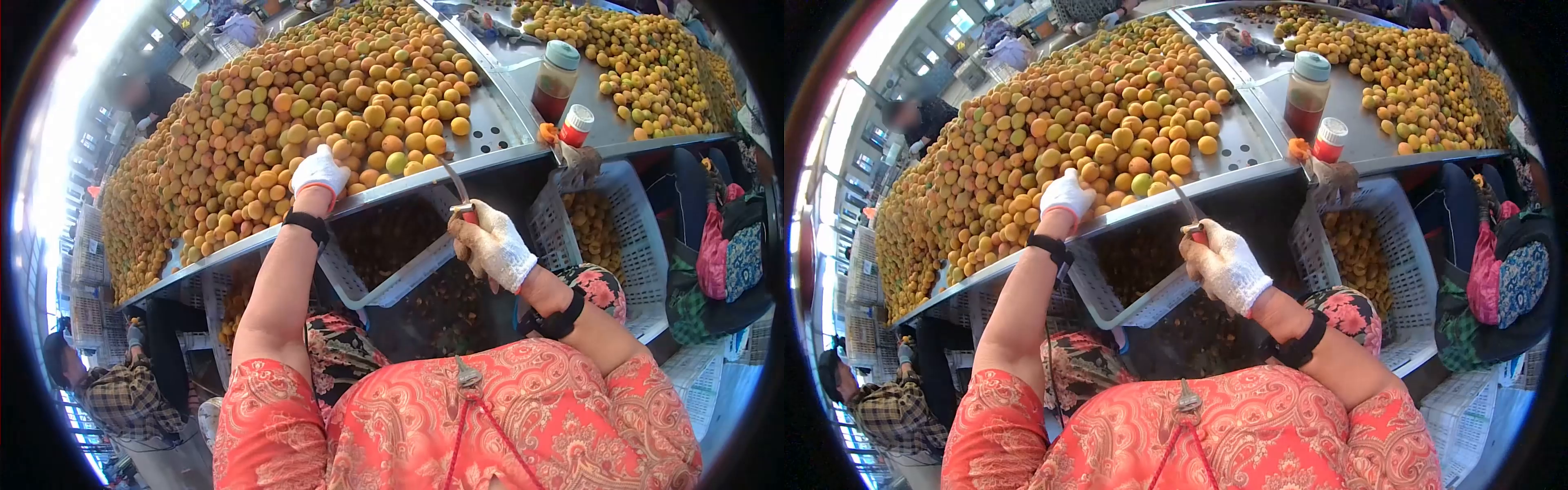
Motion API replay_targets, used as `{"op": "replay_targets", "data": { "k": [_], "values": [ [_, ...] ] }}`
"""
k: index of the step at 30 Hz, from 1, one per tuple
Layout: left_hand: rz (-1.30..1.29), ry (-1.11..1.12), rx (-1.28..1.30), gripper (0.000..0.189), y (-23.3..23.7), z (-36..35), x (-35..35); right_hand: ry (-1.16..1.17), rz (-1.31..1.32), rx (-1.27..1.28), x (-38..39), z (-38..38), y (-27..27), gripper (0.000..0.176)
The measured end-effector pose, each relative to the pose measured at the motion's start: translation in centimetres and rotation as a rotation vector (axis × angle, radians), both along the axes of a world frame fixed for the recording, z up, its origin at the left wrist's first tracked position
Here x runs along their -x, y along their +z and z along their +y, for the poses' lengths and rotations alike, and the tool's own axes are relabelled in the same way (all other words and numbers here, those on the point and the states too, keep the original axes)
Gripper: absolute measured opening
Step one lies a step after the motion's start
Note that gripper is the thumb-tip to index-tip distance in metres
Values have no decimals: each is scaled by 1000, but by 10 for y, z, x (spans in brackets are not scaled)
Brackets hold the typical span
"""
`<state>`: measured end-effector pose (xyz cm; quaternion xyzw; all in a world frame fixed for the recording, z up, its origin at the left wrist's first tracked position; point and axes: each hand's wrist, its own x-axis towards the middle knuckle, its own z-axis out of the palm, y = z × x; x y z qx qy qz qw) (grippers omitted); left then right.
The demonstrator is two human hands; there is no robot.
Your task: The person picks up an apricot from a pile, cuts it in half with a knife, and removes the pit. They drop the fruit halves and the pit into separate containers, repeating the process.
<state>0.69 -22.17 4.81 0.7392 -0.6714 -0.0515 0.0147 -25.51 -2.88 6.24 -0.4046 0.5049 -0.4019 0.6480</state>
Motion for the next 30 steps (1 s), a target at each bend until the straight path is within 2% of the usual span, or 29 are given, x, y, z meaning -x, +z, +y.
{"op": "replay_targets", "data": {
  "k": [2, 3, 4, 6, 8, 9, 11, 15, 18, 21, 27, 30],
  "values": [
    [48, -5, 49, 49, 18, 21, 3, 7, -27, 46, 4, 4, 2, 15],
    [166, -68, 139, 48, 14, 26, -7, 6, -54, 88, 5, 6, 3, 13],
    [461, -172, 280, 41, 16, 39, -9, 7, -54, 91, 5, 8, 8, 13],
    [1343, -47, -14, 27, 34, 72, -9, 41, -31, 171, 4, 14, 21, 12],
    [1874, -196, -62, 29, 41, 120, 2, 75, -23, 232, -2, 20, 26, 14],
    [1965, -265, -107, 36, 40, 136, 3, 106, 43, 330, -9, 26, 32, 16],
    [2066, -261, -102, 39, 47, 170, 14, 150, 139, 560, -20, 32, 27, 18],
    [2172, -258, -79, 43, 56, 212, 25, 181, 289, 651, -36, 50, 39, 26],
    [2199, -254, -63, 44, 65, 231, 31, 223, 400, 669, -41, 58, 49, 26],
    [2141, -281, -2, 45, 81, 246, 35, 198, 436, 693, -46, 65, 50, 26],
    [2003, -230, 134, 44, 84, 255, 36, 150, 441, 720, -53, 77, 63, 24],
    [1986, -275, 165, 39, 87, 261, 44, 149, 476, 790, -55, 77, 58, 22]
  ]
}}
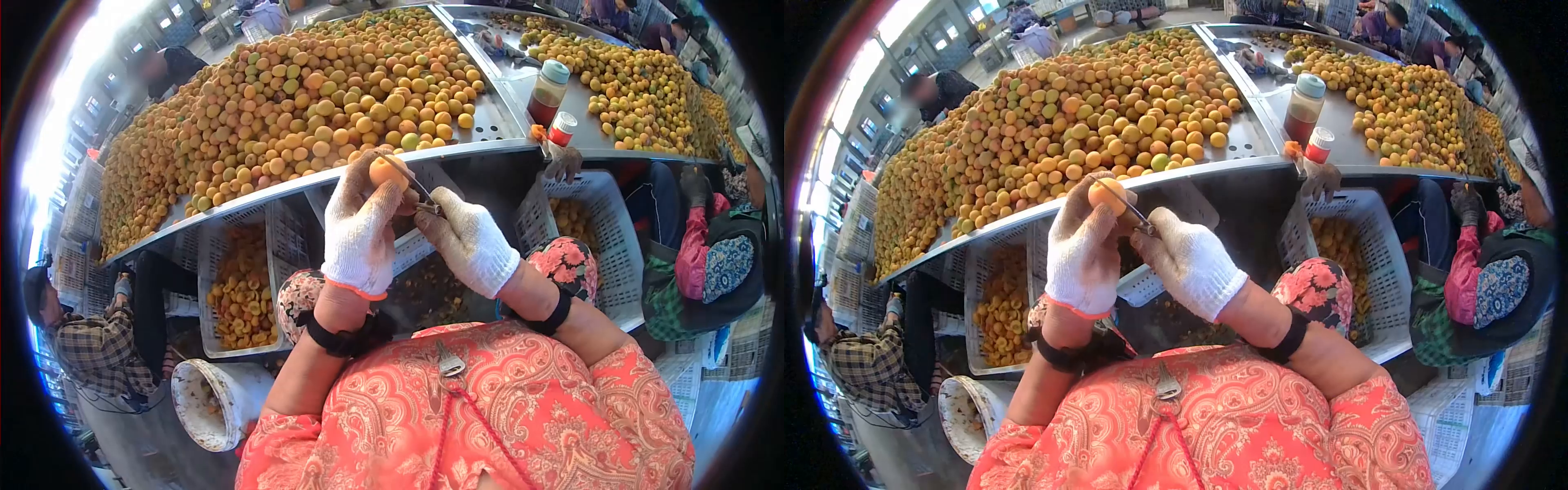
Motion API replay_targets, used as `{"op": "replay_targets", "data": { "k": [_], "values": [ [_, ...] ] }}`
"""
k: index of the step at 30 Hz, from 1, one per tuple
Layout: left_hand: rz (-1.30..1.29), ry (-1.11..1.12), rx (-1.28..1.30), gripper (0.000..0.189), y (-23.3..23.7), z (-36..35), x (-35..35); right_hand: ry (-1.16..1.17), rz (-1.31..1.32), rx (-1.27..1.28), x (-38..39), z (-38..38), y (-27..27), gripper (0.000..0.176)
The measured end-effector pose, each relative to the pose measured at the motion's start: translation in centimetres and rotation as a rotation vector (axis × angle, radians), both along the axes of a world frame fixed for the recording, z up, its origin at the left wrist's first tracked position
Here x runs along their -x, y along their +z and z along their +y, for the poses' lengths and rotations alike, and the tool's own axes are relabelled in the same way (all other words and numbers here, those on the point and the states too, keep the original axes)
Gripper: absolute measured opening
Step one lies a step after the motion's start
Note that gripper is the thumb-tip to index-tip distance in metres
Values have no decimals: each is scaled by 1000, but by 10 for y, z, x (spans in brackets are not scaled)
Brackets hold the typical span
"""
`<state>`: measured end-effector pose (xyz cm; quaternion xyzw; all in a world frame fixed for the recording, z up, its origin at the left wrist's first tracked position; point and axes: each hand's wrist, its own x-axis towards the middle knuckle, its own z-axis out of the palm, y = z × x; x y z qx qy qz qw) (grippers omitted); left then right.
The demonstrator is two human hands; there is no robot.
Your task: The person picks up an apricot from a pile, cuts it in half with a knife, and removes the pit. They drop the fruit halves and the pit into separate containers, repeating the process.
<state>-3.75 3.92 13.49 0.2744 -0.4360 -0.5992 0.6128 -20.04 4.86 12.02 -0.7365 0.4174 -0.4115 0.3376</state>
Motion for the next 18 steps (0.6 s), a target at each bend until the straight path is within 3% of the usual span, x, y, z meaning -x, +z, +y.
{"op": "replay_targets", "data": {
  "k": [6, 13, 18],
  "values": [
    [156, 4, -21, 37, -5, -2, 8, -36, -17, 102, -4, -3, -14, 21],
    [345, -54, -82, 36, -14, -10, 13, -86, -6, 31, -10, -8, -22, 20],
    [146, 77, 2, 40, -6, -9, 17, -91, -35, -26, -13, -9, -22, 21]
  ]
}}
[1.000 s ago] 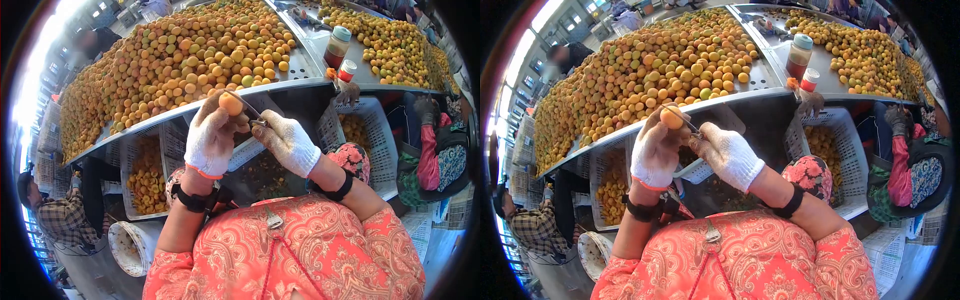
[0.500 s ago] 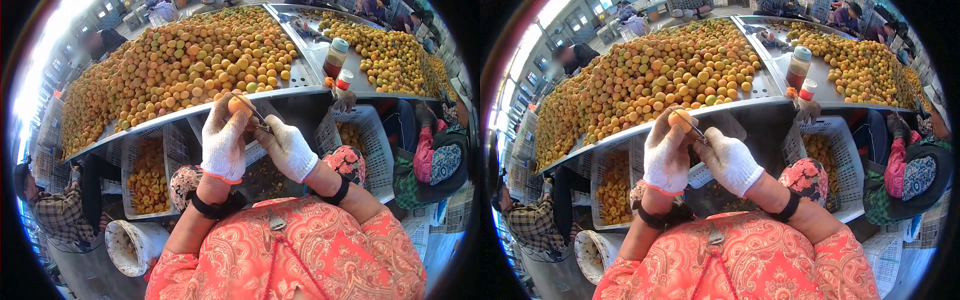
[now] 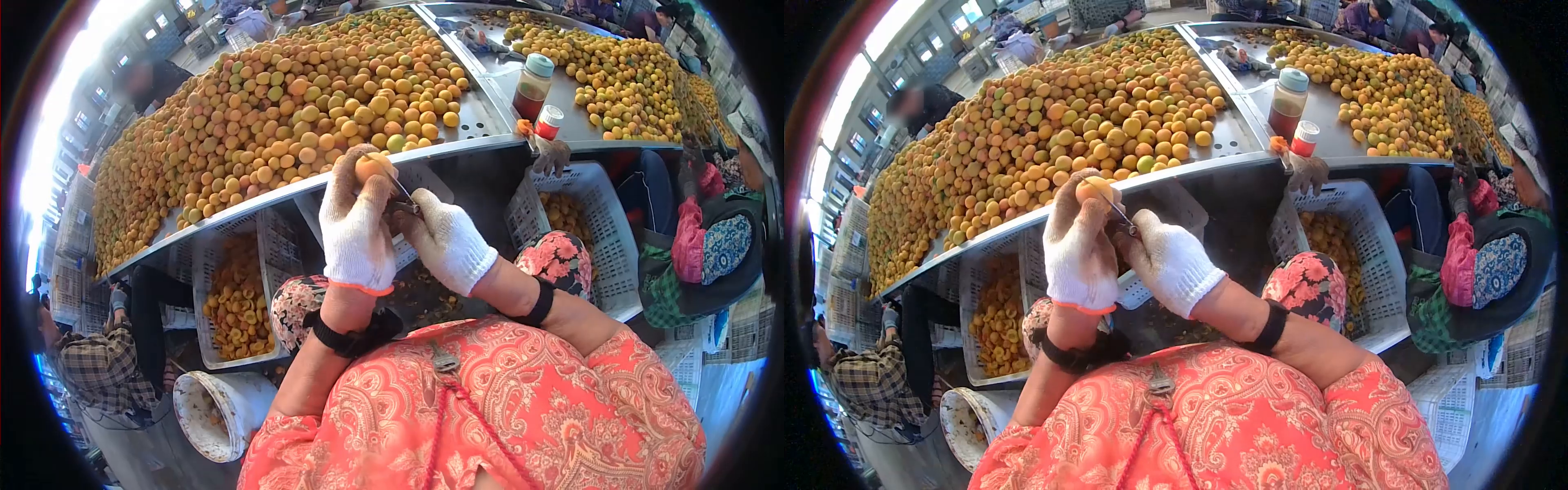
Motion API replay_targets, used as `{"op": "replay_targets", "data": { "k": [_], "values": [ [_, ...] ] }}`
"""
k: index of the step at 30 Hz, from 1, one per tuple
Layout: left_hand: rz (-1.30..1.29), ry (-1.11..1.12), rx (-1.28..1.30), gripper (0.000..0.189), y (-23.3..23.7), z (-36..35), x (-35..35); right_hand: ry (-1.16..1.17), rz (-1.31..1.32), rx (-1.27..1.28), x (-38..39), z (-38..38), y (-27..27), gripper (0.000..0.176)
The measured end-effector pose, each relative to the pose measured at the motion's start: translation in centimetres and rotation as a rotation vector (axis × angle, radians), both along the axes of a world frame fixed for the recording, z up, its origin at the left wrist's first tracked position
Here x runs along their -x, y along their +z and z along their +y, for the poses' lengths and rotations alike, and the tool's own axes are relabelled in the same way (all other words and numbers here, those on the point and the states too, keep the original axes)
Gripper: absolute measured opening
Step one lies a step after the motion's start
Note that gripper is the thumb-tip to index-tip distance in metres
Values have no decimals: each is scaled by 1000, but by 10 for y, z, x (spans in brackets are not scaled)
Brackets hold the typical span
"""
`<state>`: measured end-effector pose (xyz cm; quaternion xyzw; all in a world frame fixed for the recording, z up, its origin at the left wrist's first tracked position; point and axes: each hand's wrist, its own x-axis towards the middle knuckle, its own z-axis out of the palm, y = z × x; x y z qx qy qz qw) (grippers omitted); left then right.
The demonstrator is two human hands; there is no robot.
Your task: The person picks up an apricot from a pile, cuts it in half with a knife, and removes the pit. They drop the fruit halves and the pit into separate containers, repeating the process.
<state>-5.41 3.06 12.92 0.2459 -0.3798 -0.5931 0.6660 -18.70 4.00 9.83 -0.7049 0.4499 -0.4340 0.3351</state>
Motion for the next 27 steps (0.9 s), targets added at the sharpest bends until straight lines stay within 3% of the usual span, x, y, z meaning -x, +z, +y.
{"op": "replay_targets", "data": {
  "k": [5, 7, 11, 13, 16, 17, 20, 22, 27],
  "values": [
    [-55, -24, 4, 38, -5, -3, -1, -57, 77, 61, -3, 3, 0, 19],
    [226, -179, -131, 29, -8, -4, 1, -106, 145, 116, -6, 4, 3, 20],
    [389, -118, -299, 33, 2, -1, 12, -111, 107, 177, -5, 3, 10, 19],
    [11, -104, -133, 34, 0, -4, 9, -119, 87, 213, -3, 3, 13, 18],
    [154, -43, -106, 28, -2, -4, 10, -127, 172, 214, 1, 10, 13, 15],
    [190, -117, -93, 34, -15, -12, 3, -143, 201, 210, 0, 9, 10, 14],
    [188, 34, -76, 40, 1, -6, 13, -161, 229, 238, -3, 7, 9, 13],
    [240, 1, -42, 40, 3, -3, 13, -166, 267, 184, -3, 8, 16, 13],
    [-167, 83, 55, 42, 3, 12, 15, -199, 201, 253, 0, 18, 27, 34]
  ]
}}
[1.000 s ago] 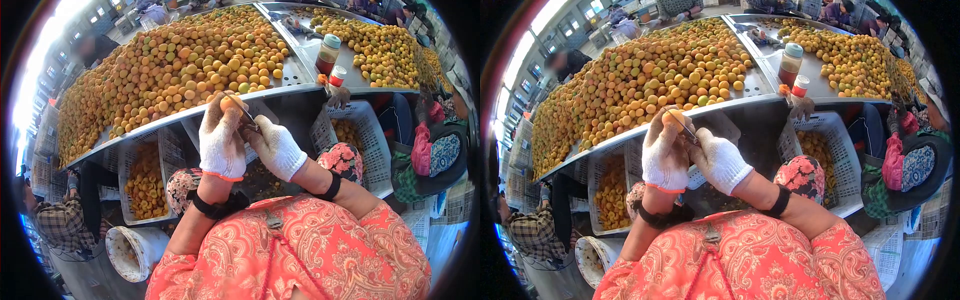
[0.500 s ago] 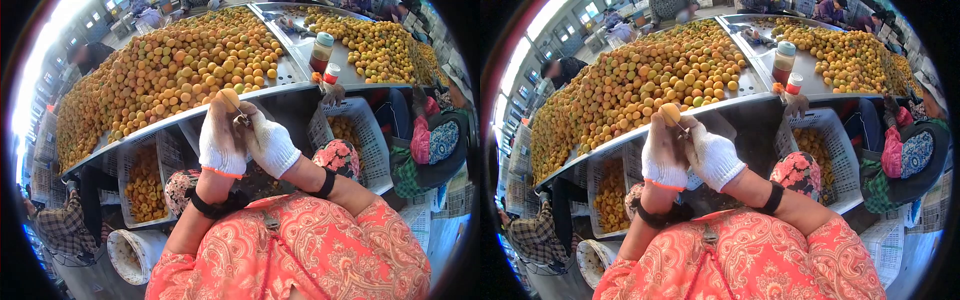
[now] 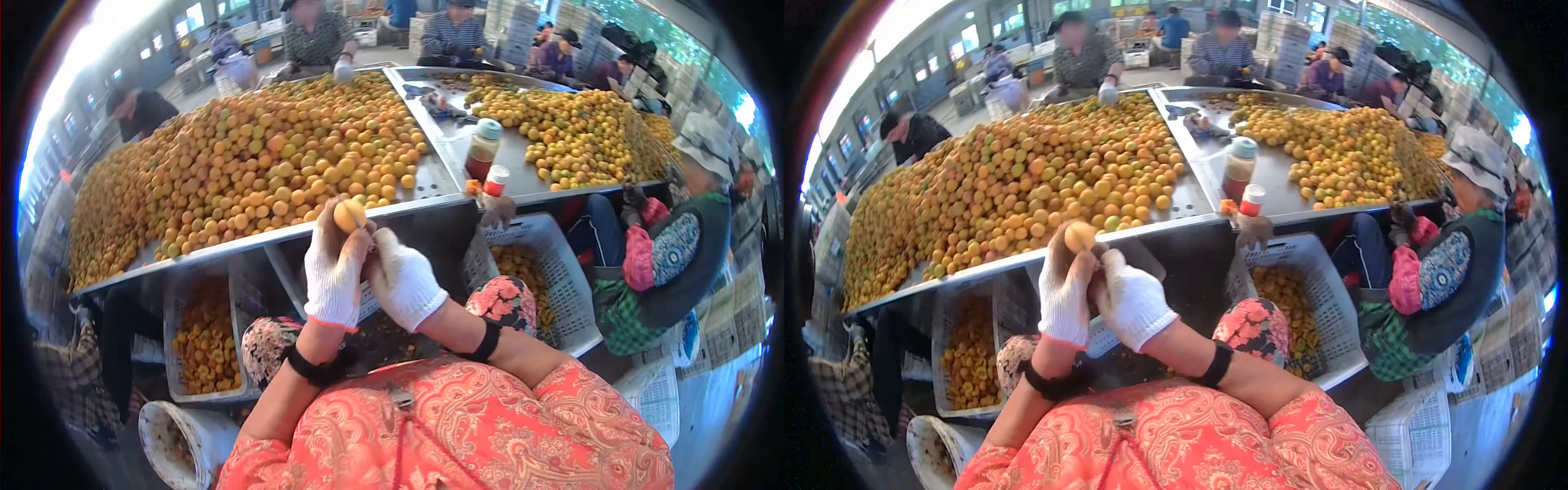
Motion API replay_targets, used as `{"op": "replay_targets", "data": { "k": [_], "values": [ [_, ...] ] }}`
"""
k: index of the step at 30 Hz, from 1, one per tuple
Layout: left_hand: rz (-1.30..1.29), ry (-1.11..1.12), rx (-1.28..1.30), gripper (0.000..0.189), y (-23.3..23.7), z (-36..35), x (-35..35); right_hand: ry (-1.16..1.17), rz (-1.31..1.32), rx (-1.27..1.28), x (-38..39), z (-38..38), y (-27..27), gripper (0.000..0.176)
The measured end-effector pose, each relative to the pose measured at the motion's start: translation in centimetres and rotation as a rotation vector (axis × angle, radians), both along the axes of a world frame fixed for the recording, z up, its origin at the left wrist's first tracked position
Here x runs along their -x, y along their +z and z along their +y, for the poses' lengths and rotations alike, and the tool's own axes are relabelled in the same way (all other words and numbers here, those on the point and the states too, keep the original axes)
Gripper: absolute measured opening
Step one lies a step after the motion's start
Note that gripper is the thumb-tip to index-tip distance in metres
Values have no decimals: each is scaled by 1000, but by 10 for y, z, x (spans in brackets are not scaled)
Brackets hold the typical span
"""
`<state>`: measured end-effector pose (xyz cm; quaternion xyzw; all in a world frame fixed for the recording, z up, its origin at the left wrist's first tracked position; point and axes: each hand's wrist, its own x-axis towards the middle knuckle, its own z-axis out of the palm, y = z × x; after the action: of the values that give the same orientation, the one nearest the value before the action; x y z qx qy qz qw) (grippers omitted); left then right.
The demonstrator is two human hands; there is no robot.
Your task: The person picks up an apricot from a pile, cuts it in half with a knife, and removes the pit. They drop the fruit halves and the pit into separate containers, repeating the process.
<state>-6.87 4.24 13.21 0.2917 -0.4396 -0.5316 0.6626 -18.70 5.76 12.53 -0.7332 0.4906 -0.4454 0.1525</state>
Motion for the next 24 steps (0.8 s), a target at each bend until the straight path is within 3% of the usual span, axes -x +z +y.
{"op": "replay_targets", "data": {
  "k": [3, 5, 7, 10, 13, 15, 21, 24],
  "values": [
    [-61, 39, -47, 38, -14, -2, 0, 15, 24, 22, -1, -1, -10, 34],
    [85, 19, -211, 33, -20, -6, 0, 9, 117, 33, -1, 0, -12, 32],
    [16, 45, -226, 35, -13, 1, -2, 30, 41, 17, -2, 7, -2, 24],
    [-86, -17, -95, 30, 11, 16, -5, 45, -65, -10, 0, 16, 3, 24],
    [-123, 96, 5, 24, 16, 16, -2, 78, -93, 51, 3, 14, 0, 14],
    [-27, -183, -13, 33, 0, 7, -9, 71, -100, 6, 4, 11, -4, 16],
    [200, -242, -157, 33, -13, -6, 3, -35, 82, -35, 5, 7, -5, 25],
    [352, -245, -263, 38, -21, -14, 8, -22, 26, -51, 4, -3, -13, 28]
  ]
}}
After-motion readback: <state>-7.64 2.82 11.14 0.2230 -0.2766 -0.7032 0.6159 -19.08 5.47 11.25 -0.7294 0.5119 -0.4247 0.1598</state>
